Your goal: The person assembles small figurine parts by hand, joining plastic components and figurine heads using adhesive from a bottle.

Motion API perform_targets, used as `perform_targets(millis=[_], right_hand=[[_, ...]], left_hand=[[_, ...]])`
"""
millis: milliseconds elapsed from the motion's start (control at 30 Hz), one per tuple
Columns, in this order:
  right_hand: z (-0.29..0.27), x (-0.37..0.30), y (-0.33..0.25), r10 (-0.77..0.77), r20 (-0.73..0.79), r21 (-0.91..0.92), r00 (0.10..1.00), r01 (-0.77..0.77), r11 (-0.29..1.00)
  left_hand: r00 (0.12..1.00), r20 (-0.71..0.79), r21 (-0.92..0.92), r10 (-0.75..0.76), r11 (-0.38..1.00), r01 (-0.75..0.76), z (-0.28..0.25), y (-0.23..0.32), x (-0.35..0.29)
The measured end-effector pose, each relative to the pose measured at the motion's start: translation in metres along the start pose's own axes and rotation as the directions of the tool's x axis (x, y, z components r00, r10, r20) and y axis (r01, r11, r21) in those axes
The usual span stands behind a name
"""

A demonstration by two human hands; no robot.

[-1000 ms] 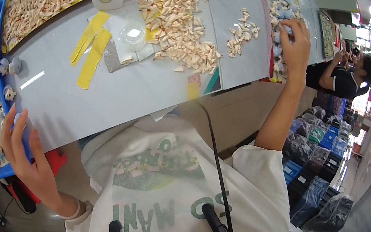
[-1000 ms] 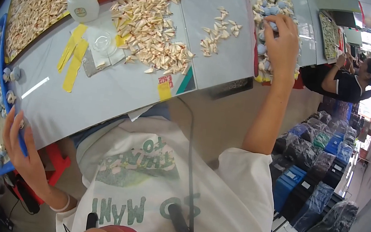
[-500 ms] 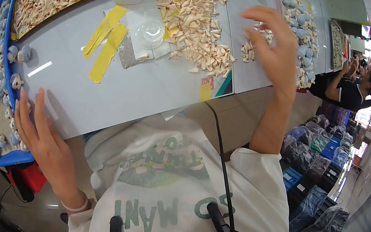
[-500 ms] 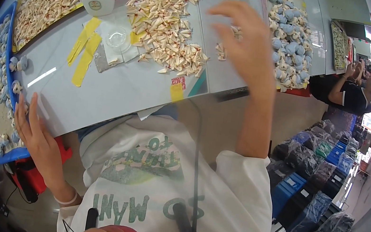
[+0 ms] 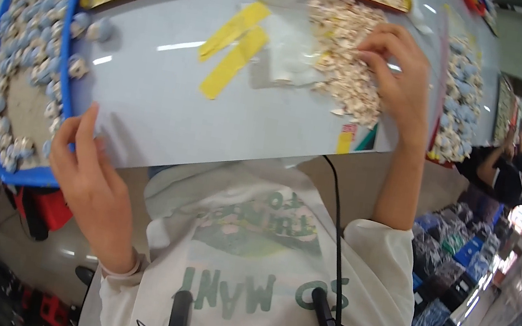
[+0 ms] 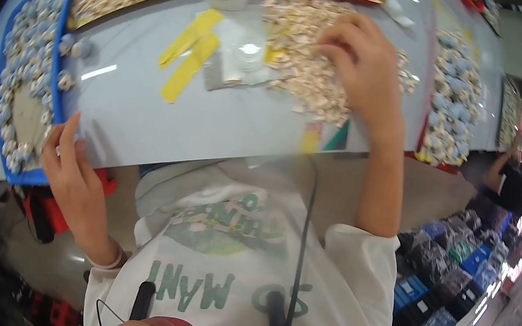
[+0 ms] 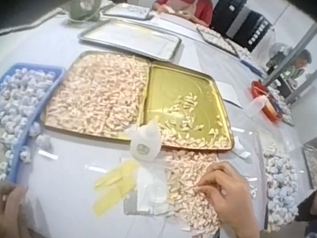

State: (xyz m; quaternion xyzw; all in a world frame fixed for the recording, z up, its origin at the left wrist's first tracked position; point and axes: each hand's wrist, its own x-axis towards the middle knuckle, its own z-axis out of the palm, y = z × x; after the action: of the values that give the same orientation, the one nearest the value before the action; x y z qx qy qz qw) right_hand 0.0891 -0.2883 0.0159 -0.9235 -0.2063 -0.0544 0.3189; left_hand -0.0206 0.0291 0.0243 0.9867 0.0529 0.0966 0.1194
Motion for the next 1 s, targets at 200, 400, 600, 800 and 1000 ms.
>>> perform_targets(millis=[200,400,600,800,1000], right_hand=[[0.004,0.003,-0.010,0.079,-0.034,-0.065,0.996,-0.081,0.995],[0.014,0.011,-0.015,0.065,-0.047,-0.050,0.997,-0.067,0.996],[0.008,0.005,-0.016,0.095,-0.027,-0.054,0.995,-0.097,0.994],[0.006,0.004,-0.009,0.135,-0.009,-0.087,0.991,-0.135,0.987],[0.008,0.002,-0.003,-0.045,-0.180,-0.116,0.983,0.025,0.993]], left_hand=[[0.998,-0.008,-0.034,0.066,0.997,-0.066,-0.005,-0.009,-0.017],[0.989,-0.068,-0.032,0.133,0.990,-0.135,-0.004,-0.021,-0.019],[0.975,-0.134,-0.118,0.177,0.974,-0.193,0.004,-0.030,-0.023],[0.970,-0.169,-0.059,0.175,0.981,-0.187,0.011,-0.023,-0.036],[0.942,-0.276,-0.246,0.191,0.933,-0.261,0.022,-0.031,-0.032]])
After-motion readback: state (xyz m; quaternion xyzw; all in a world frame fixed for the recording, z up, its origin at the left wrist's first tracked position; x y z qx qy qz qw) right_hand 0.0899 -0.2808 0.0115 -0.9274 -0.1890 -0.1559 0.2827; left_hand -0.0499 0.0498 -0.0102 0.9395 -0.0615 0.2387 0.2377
